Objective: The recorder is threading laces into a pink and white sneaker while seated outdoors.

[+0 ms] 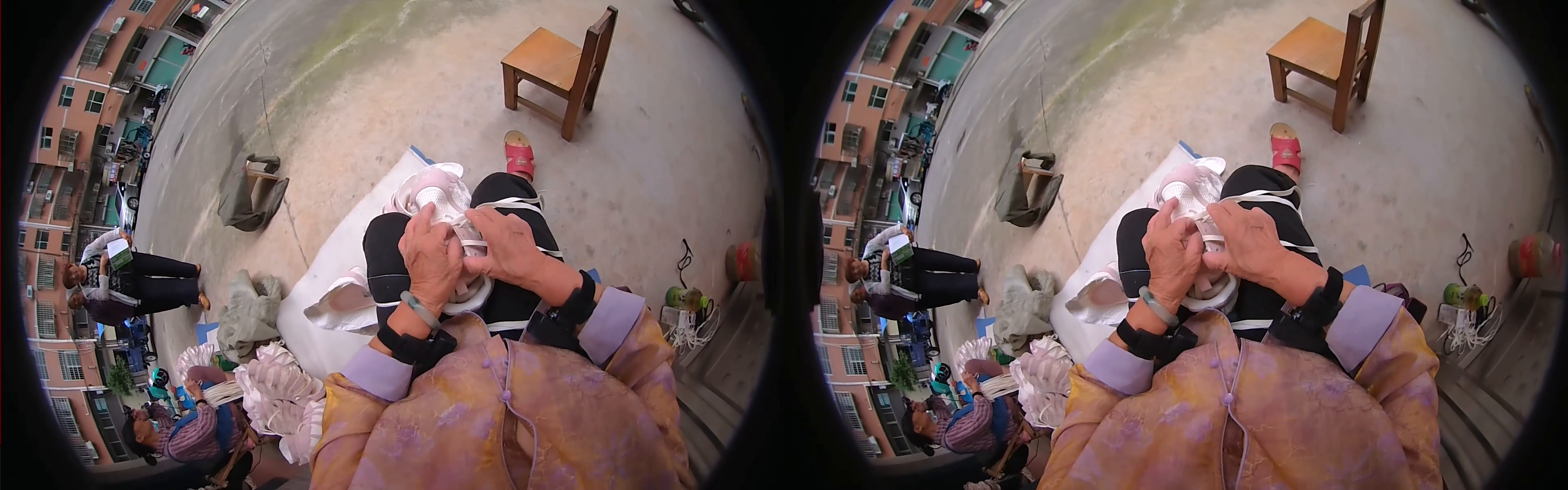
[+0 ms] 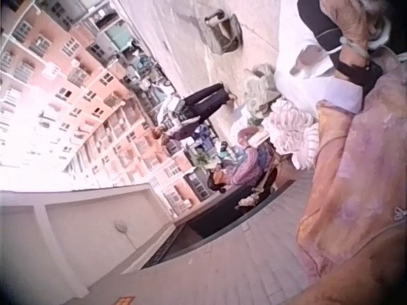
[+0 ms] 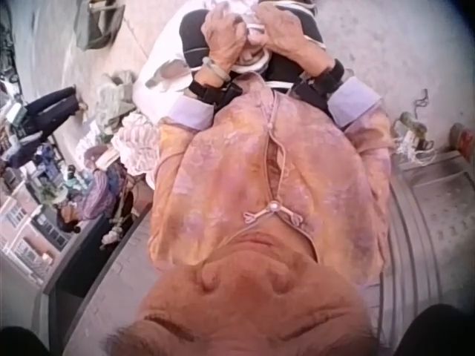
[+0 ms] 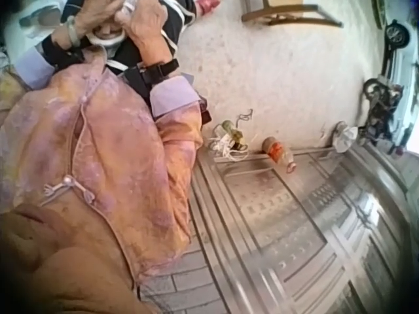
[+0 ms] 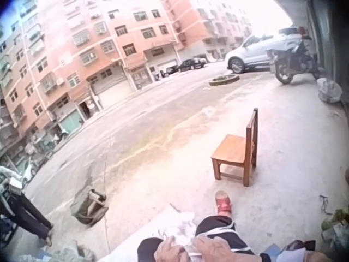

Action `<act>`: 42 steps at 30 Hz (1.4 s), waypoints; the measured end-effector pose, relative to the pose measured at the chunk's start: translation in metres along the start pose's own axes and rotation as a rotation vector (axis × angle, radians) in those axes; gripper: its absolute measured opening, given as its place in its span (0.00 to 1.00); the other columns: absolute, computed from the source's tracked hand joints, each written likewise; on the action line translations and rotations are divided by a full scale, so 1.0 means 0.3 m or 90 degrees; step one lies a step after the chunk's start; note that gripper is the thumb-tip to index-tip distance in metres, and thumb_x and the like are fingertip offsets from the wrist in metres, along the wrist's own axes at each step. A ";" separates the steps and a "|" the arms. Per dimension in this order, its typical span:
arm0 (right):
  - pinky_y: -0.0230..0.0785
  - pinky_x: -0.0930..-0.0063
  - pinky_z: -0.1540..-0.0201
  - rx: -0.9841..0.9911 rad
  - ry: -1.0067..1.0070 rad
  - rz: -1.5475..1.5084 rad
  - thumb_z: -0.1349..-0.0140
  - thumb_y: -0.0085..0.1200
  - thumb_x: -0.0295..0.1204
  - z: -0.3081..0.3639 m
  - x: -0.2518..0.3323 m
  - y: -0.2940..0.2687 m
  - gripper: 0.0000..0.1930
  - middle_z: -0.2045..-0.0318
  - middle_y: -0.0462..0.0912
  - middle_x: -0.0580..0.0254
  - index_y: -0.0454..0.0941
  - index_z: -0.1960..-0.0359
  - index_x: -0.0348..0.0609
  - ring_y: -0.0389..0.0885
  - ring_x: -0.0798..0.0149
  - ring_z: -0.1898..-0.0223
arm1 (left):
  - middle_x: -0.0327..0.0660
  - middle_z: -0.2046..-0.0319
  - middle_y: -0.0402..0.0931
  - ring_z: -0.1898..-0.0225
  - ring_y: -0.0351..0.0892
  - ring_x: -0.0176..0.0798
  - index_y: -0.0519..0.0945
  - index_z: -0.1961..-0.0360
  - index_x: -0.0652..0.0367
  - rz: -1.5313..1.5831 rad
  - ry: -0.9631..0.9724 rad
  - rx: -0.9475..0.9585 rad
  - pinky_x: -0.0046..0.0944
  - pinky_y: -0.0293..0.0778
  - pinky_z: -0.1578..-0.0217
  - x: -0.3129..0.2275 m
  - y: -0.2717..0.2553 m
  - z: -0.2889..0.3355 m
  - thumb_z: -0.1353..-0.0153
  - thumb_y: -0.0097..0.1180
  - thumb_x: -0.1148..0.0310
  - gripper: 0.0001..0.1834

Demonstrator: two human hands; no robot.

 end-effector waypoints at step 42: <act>0.61 0.66 0.63 -0.129 -0.047 0.037 0.51 0.56 0.31 -0.046 0.010 -0.052 0.14 0.67 0.75 0.62 0.76 0.61 0.45 0.74 0.59 0.62 | 0.51 0.59 0.73 0.61 0.72 0.55 0.78 0.75 0.61 -0.691 -0.602 0.122 0.48 0.66 0.56 0.886 -0.870 0.741 0.58 0.55 0.75 0.06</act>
Point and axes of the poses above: each hand's wrist, its own z-axis away from the middle knuckle, its own y-axis out of the palm, x = y × z, the point moved 7 cm from there along -z, towards the middle knuckle
